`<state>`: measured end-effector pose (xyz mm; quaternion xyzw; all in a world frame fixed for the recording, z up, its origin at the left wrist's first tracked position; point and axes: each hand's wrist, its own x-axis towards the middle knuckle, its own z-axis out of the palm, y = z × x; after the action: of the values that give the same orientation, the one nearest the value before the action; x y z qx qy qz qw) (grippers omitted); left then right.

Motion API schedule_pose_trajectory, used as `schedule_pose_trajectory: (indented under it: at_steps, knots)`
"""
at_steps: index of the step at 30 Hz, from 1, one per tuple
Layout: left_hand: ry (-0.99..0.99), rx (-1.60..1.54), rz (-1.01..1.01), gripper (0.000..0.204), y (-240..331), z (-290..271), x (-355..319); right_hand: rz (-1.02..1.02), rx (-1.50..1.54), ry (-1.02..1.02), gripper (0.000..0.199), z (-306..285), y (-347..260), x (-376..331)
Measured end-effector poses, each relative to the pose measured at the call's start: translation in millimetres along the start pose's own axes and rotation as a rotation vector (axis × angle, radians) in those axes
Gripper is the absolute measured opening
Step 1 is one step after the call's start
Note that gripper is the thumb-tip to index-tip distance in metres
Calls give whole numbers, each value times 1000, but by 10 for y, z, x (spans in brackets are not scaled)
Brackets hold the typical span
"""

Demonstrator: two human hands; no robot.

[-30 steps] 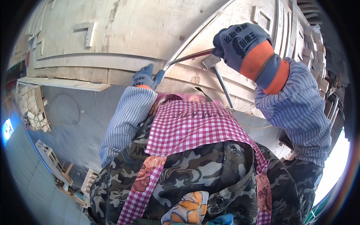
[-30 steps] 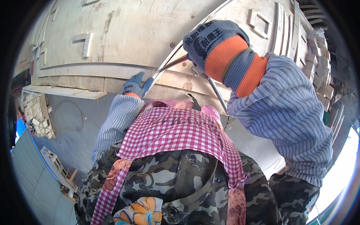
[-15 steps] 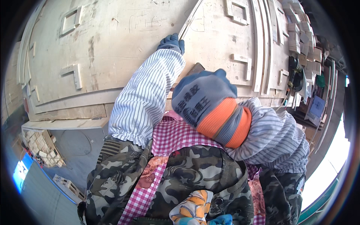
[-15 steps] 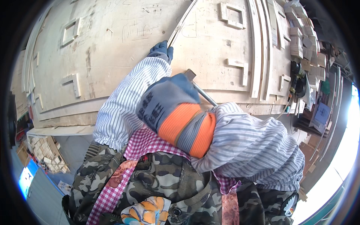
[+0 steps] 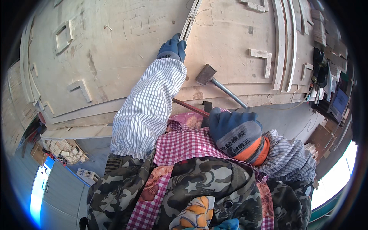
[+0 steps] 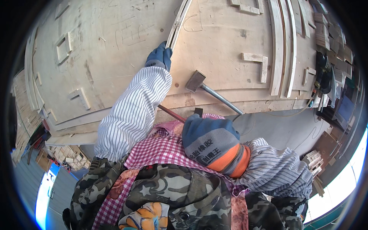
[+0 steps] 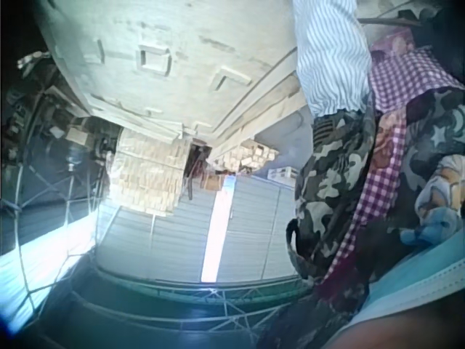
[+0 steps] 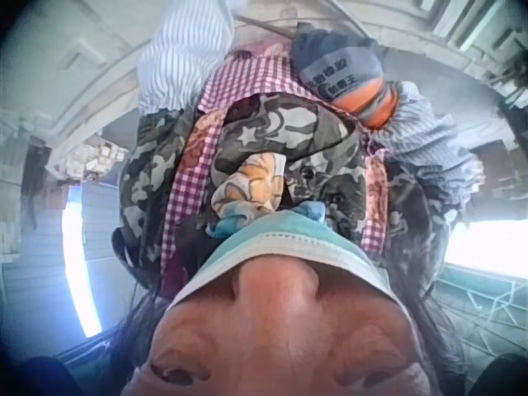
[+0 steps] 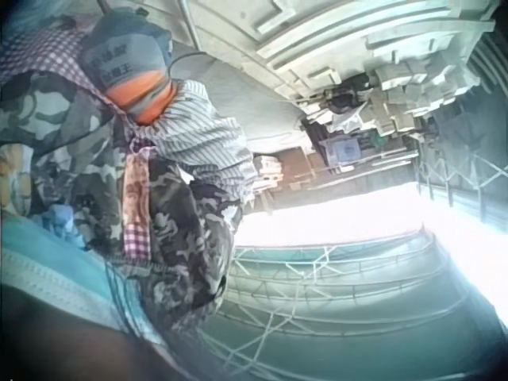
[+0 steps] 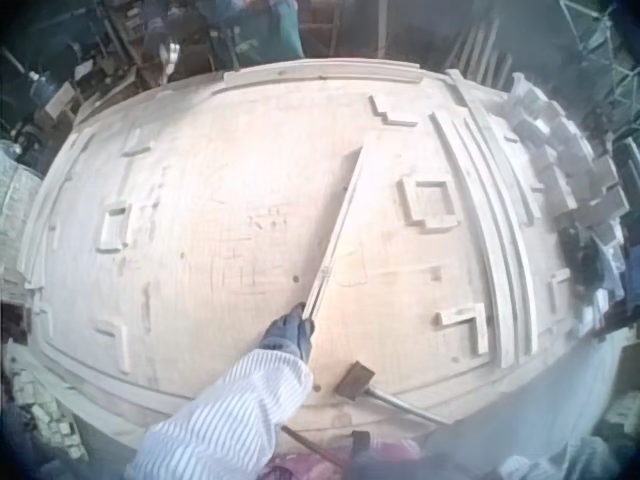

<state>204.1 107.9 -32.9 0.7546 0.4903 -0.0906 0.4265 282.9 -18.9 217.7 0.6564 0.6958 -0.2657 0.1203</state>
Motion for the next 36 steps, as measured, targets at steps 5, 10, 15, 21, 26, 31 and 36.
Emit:
schedule_pose_trajectory:
  at_steps: [5,10,15,21,26,31,36]
  knots:
    - [-15,-52,6,43,-25,5,-49,-24,-80,73,14,205,140,-115]
    - [28,44,-8,43,-52,30,-76,-9,-10,22,15,411,259,-280]
    - [28,70,-23,43,-45,-17,-79,31,48,63,18,554,360,-340]
    - [24,229,-66,46,-50,11,70,155,137,-20,17,693,501,-289]
    - [108,54,163,48,-157,-10,429,53,-105,26,13,430,611,58]
    - [-182,-767,-216,40,-568,-722,241,6,-199,23,18,228,743,525]
    - [-97,-682,-191,48,-1278,-377,-1075,-78,-244,94,22,24,726,801]
